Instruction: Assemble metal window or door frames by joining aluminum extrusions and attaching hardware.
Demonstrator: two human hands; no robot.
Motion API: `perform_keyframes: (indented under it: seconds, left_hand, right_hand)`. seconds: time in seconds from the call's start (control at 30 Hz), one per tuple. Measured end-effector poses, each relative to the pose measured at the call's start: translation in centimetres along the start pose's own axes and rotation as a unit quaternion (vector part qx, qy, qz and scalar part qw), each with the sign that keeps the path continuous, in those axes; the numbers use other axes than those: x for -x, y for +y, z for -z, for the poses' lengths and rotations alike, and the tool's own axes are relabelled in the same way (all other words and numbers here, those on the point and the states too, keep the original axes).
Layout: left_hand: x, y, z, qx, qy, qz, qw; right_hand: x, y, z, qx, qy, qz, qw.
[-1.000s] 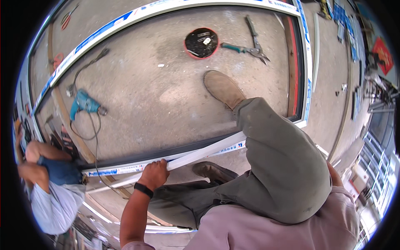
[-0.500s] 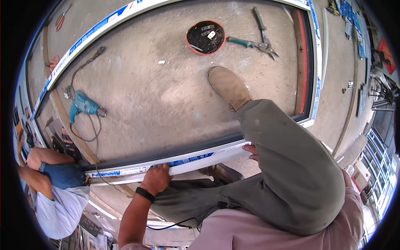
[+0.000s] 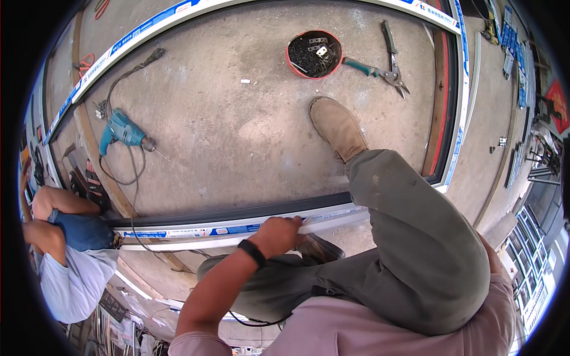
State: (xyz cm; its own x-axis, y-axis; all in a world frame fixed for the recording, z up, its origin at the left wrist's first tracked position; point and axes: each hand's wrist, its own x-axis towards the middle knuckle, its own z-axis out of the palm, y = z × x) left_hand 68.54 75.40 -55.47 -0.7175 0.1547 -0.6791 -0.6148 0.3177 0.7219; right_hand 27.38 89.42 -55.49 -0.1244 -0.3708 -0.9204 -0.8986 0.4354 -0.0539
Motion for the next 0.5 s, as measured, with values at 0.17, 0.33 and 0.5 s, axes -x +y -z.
perform_keyframes:
  seconds: [0.17, 0.33, 0.5]
  left_hand:
    - [-1.6, 0.2, -0.1, -0.036, 0.028, 0.044, 0.998]
    - [4.3, -5.3, 0.6, -0.096, 0.077, 0.116, 0.986]
    - [1.3, -4.6, -0.7, -0.009, 0.127, 0.055, 0.99]
  right_hand:
    - [4.0, 4.6, -1.4, 0.066, -0.021, -0.01, 0.998]
    - [1.9, 9.3, -5.4, 0.186, -0.008, -0.02, 0.982]
    - [-5.3, 1.6, -6.7, -0.107, 0.01, 0.02, 0.994]
